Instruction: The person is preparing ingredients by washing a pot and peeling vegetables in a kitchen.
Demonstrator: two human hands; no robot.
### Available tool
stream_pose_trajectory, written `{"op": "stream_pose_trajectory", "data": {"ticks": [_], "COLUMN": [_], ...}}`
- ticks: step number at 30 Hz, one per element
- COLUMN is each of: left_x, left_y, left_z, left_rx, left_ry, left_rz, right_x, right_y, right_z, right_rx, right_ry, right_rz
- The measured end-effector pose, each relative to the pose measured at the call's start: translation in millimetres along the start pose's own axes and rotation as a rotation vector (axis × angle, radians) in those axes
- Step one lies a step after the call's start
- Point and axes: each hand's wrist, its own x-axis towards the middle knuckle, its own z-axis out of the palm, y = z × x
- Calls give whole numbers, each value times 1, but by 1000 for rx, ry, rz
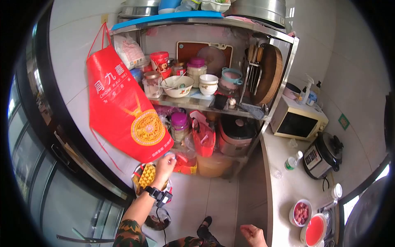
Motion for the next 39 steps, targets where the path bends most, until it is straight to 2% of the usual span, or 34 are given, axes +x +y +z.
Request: {"op": "stream_pose_trajectory", "data": {"ticks": [2,4,6,8,9,10,11,12,13,14,15,16,17,18,19,20,21,22,24,25,27,31,33,36,39], "left_x": [54,119,142,204,219,248,257,261,290,318,343,368,384,423,397,410,418,418,402,390,362,278,223,126,2], "left_y": [2,46,63,87,85,84,99,94,87,76,69,22,20,10,36,48,26,29,42,49,52,96,125,161,202], "left_z": [4,0,-6,8,-2,20,24,20,22,26,43,10,20,70,19,33,17,23,27,32,34,73,92,120,148], "left_rx": [-44,223,328,455,562,640,679,696,812,975,1033,1055,1033,1032,1165,1139,1107,1055,922,845,685,173,-115,-490,-800], "left_ry": [190,339,386,485,520,515,478,488,440,274,377,104,81,145,-115,-65,15,66,142,167,202,113,-39,-421,-1055], "left_rz": [55,231,248,408,425,457,395,421,475,417,635,474,830,693,699,760,747,770,791,799,761,776,769,642,419], "right_x": [36,74,85,104,104,104,101,98,90,85,78,87,80,52,64,42,41,51,29,34,54,11,-5,-22,-37], "right_y": [2,5,-2,0,-3,-8,-19,-25,-23,-15,-9,-9,-8,-7,-9,1,-22,-16,-32,-34,-32,-33,-40,-50,-61], "right_z": [-8,-15,-22,-29,-30,-36,-41,-42,-39,-37,-23,-33,-37,-10,-23,-12,-1,-11,6,5,0,15,16,4,-14], "right_rx": [-1,17,-20,-90,-105,-107,-58,-9,-3,-33,-42,-172,-203,-158,-222,-205,-179,-214,-165,-204,-219,-169,-133,-112,-47], "right_ry": [27,77,94,168,164,194,208,205,288,338,362,338,367,505,490,569,578,581,602,583,582,675,733,769,762], "right_rz": [-30,42,10,-32,-40,-4,-24,-68,-21,49,123,36,68,78,38,117,187,93,277,227,225,280,293,191,100]}}
